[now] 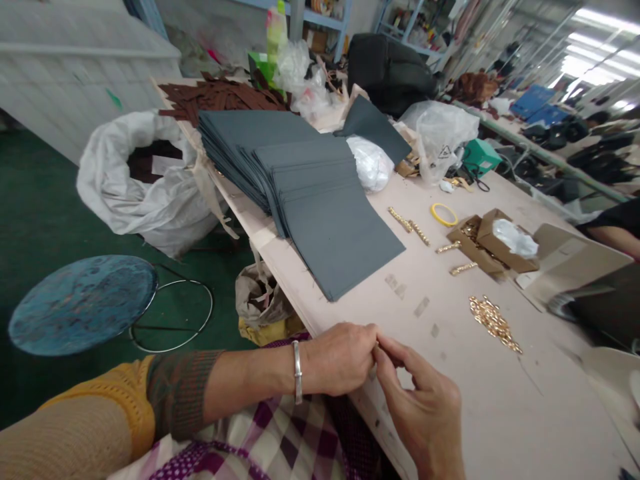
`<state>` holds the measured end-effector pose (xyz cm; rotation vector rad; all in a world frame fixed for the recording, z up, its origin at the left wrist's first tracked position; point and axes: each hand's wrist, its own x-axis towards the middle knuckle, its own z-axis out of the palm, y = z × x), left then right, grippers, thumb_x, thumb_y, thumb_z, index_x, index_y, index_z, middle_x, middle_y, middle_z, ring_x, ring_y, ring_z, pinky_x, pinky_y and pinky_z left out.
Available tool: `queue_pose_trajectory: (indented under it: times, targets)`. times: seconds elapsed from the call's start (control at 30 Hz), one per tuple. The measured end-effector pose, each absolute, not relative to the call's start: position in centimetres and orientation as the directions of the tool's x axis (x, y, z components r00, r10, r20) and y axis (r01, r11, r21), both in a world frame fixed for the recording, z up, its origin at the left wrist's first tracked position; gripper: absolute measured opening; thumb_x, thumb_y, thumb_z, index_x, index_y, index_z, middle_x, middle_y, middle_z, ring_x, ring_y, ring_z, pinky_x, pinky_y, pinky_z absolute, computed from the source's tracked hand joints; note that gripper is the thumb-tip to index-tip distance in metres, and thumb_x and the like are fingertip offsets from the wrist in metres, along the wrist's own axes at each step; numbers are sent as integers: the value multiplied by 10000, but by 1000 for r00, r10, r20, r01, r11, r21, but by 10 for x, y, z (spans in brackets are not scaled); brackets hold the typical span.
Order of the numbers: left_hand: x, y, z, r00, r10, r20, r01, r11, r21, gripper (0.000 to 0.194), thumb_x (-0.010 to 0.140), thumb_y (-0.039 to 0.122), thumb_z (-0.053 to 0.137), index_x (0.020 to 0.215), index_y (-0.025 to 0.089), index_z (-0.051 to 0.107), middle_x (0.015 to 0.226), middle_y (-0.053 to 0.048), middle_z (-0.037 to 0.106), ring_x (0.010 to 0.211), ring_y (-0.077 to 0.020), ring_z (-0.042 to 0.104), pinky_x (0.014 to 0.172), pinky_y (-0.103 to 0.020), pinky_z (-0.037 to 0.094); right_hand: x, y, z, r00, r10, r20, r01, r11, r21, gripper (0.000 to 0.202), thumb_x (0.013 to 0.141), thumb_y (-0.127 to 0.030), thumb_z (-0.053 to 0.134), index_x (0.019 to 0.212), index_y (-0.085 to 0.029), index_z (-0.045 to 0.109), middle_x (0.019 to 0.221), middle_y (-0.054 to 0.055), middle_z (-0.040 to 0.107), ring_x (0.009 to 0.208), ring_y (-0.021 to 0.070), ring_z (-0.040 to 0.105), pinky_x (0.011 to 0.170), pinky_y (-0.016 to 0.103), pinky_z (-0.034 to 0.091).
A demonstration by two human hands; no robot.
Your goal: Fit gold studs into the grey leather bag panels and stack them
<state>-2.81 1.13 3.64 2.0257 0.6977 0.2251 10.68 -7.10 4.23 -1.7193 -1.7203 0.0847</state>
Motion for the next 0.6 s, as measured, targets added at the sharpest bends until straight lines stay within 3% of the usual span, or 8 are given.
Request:
queue_pose_trajectory:
  times: [0.17, 0.6]
  targets:
    - [-32, 16, 36, 817, 566, -110, 386, -395, 833, 181, 850, 129, 417, 995, 163, 521, 934, -106, 708, 864, -220, 678, 768, -320, 517, 100, -63, 39, 117, 893, 434, 871, 118, -477, 185, 847, -251, 594, 948, -172, 727, 761, 14, 741, 597, 123, 664, 618, 209, 530]
    - [-53, 35, 43, 776, 623, -97, 418, -393, 819, 222, 814, 120, 478, 1028, 164, 521, 989, -125, 693, 908, -239, 670, 815, -343, 514, 74, -31, 38, 129, 846, 517, 911, 105, -399, 205, 821, -253, 533, 856, -182, 722, 662, 0, 701, 544, 132, 647, 567, 225, 487]
